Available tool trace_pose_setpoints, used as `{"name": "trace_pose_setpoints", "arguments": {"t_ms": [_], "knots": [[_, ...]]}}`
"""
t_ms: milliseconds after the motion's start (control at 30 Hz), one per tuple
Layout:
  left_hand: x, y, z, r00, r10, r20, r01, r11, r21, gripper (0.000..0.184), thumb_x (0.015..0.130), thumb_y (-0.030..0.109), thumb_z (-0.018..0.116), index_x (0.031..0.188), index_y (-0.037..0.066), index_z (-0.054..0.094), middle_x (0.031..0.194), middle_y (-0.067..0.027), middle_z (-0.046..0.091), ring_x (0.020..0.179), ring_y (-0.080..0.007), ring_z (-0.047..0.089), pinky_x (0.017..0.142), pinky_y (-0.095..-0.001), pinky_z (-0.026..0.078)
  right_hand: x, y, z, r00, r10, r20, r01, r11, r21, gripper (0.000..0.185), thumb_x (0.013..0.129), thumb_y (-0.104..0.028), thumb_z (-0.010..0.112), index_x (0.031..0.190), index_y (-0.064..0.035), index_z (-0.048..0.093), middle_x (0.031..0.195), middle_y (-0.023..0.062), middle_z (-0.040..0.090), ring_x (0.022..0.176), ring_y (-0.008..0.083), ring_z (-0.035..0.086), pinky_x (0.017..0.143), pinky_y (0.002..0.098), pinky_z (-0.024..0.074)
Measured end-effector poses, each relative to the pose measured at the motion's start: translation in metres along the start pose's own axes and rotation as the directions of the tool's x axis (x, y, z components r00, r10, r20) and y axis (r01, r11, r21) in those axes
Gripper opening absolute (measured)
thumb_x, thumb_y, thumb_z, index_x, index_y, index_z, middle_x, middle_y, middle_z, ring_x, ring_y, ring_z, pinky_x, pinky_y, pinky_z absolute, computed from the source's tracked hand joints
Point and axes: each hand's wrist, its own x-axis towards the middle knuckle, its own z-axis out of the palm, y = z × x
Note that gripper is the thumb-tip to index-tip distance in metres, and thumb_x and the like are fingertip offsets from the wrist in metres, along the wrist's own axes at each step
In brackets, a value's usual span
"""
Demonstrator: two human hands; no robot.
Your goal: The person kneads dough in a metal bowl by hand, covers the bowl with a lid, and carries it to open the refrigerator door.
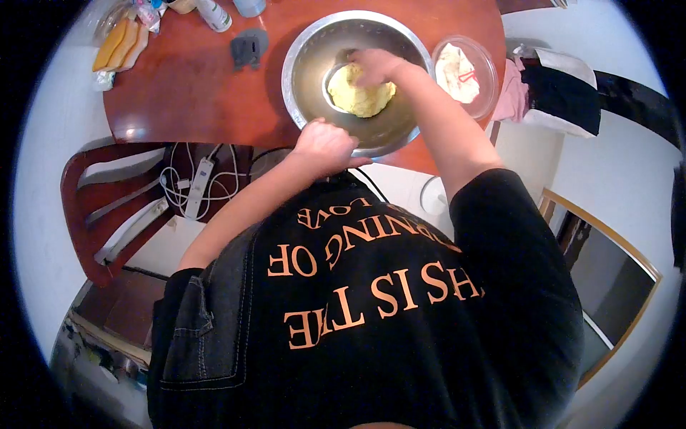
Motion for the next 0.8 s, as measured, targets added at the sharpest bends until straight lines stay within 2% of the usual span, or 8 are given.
{"name": "trace_pose_setpoints", "arguments": {"t_ms": [100,200,300,433,533,567,667,800], "knots": [[0.001,0.000,0.006,0.999,-0.006,-0.050,0.005,1.000,-0.024,0.055,0.086,0.066,0.051,0.092,0.016,0.074,0.084,-0.0088,0.072,0.085,-0.0233,0.069,0.085,-0.0382,0.051,0.003,0.003,-0.003,0.979,0.099,-0.181,-0.078,0.989,0.122,0.032,0.084,-0.025,0.060,0.106,-0.0049,0.072,0.101,0.0223,0.069,0.102,0.0349,0.066,0.093,0.0428,0.0500],[0.000,0.004,0.004,0.997,-0.007,-0.072,0.005,1.000,-0.018,0.055,0.087,0.065,0.051,0.092,0.016,0.074,0.083,-0.0087,0.072,0.085,-0.0229,0.069,0.084,-0.0372,0.051,-0.018,-0.023,0.019,0.987,0.142,-0.070,-0.150,0.982,-0.112,0.032,0.083,-0.015,0.058,0.110,0.0003,0.067,0.110,0.0258,0.066,0.110,0.0351,0.062,0.097,0.0419,0.0472],[0.000,0.003,0.014,0.982,0.003,-0.187,-0.008,1.000,-0.029,0.053,0.086,0.063,0.052,0.082,0.016,0.074,0.075,-0.0080,0.071,0.077,-0.0229,0.069,0.081,-0.0376,0.050,-0.039,-0.039,0.072,0.960,0.019,-0.278,-0.102,0.952,-0.289,0.056,0.085,-0.009,0.053,0.137,0.0048,0.038,0.149,0.0278,0.030,0.139,0.0431,0.031,0.112,0.0512,0.0301],[0.000,0.005,0.019,0.964,-0.003,-0.266,-0.007,0.999,-0.038,0.052,0.086,0.062,0.053,0.075,0.016,0.074,0.068,-0.0073,0.069,0.071,-0.0231,0.069,0.079,-0.0380,0.049,-0.032,-0.049,0.092,0.957,0.047,-0.285,-0.113,0.969,-0.218,0.063,0.090,-0.014,0.045,0.147,0.0032,0.023,0.155,0.0268,0.015,0.145,0.0439,0.016,0.114,0.0582,0.0217],[0.002,0.006,0.019,0.963,-0.007,-0.270,-0.007,0.999,-0.053,0.051,0.086,0.062,0.054,0.078,0.016,0.074,0.071,-0.0078,0.070,0.073,-0.0232,0.069,0.079,-0.0381,0.049,-0.010,-0.039,0.060,0.991,-0.021,-0.129,-0.017,0.959,-0.284,0.057,0.082,-0.014,0.058,0.131,0.0123,0.045,0.133,0.0351,0.047,0.125,0.0447,0.048,0.104,0.0445,0.0417],[0.004,0.007,0.008,0.998,-0.046,-0.047,0.044,0.998,-0.040,0.056,0.088,0.065,0.049,0.093,0.016,0.074,0.089,-0.0101,0.072,0.086,-0.0244,0.070,0.082,-0.0383,0.052,0.004,-0.021,0.056,0.985,-0.095,-0.141,0.051,0.957,-0.285,0.040,0.088,-0.016,0.053,0.121,0.0050,0.059,0.125,0.0289,0.057,0.117,0.0414,0.056,0.096,0.0407,0.0471],[0.001,0.008,0.002,0.999,-0.037,-0.025,0.036,0.998,-0.048,0.056,0.088,0.065,0.048,0.094,0.016,0.074,0.091,-0.0103,0.072,0.087,-0.0247,0.070,0.083,-0.0384,0.052,-0.023,-0.015,0.001,0.952,0.069,-0.297,0.011,0.966,0.257,0.031,0.092,-0.020,0.052,0.116,-0.0047,0.064,0.123,0.0208,0.060,0.113,0.0393,0.057,0.095,0.0421,0.0473],[0.002,0.007,0.004,0.999,-0.034,-0.042,0.031,0.998,-0.058,0.055,0.087,0.065,0.050,0.092,0.016,0.074,0.087,-0.0098,0.072,0.085,-0.0248,0.070,0.084,-0.0391,0.051,-0.006,-0.006,0.004,0.977,0.159,-0.144,-0.149,0.986,0.080,0.037,0.096,-0.034,0.046,0.125,-0.0170,0.062,0.133,0.0110,0.056,0.127,0.0320,0.048,0.104,0.0456,0.0418]]}}
